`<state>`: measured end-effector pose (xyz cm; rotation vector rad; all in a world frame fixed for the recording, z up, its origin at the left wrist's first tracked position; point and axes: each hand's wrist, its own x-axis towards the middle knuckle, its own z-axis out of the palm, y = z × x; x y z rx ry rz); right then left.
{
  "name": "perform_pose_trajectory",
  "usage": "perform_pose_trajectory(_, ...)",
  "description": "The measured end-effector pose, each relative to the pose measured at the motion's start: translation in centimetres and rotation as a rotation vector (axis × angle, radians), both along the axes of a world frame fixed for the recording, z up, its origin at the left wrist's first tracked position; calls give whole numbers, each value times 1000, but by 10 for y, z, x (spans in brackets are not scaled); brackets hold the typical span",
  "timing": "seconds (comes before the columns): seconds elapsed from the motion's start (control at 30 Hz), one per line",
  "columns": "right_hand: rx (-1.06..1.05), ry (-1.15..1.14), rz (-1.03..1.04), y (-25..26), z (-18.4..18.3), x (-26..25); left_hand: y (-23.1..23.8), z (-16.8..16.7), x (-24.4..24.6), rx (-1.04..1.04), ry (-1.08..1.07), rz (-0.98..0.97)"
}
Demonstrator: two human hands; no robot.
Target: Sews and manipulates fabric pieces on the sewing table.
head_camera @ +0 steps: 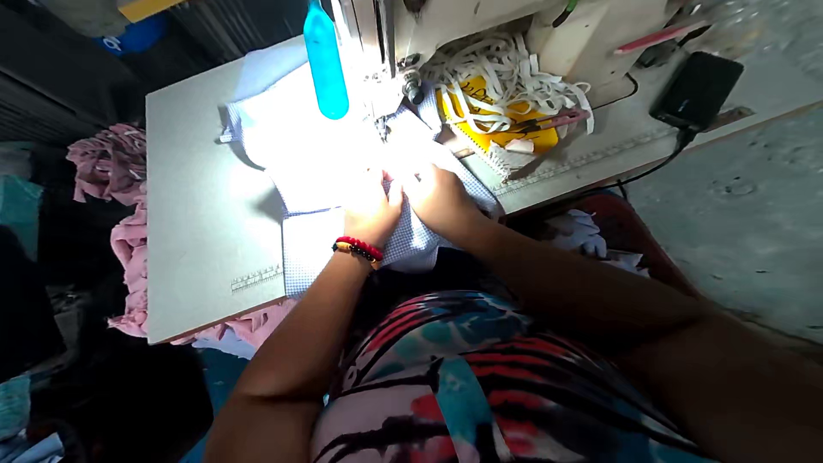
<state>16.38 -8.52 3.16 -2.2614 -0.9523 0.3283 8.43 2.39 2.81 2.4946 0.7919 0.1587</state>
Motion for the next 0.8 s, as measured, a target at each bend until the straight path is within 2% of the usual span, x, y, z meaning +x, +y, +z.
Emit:
perform_pose_trajectory(0.07,-26,91,5,-29,3,-9,-6,-1,-2,42,22,30)
perform_pose_trajectory(0.23,76,38,8,-70,-8,-25,-1,-1,-2,85,73,-63)
perform_pose_trajectory(0.37,203,44,-31,-75,-12,-28,-21,17,-24,-273,-4,-17)
perform_pose_trajectory(0.47,244,132,-41,-76,-12,-27,-58,23,-50,-537,-28,-111)
perform_pose_trajectory(0.63,197,131,28,-78,-14,-29,-87,14,-68,-563,110,-362)
perform_pose_trajectory(0.8,72,98,114,-79,-3,-33,-85,12,-81,-618,73,-453)
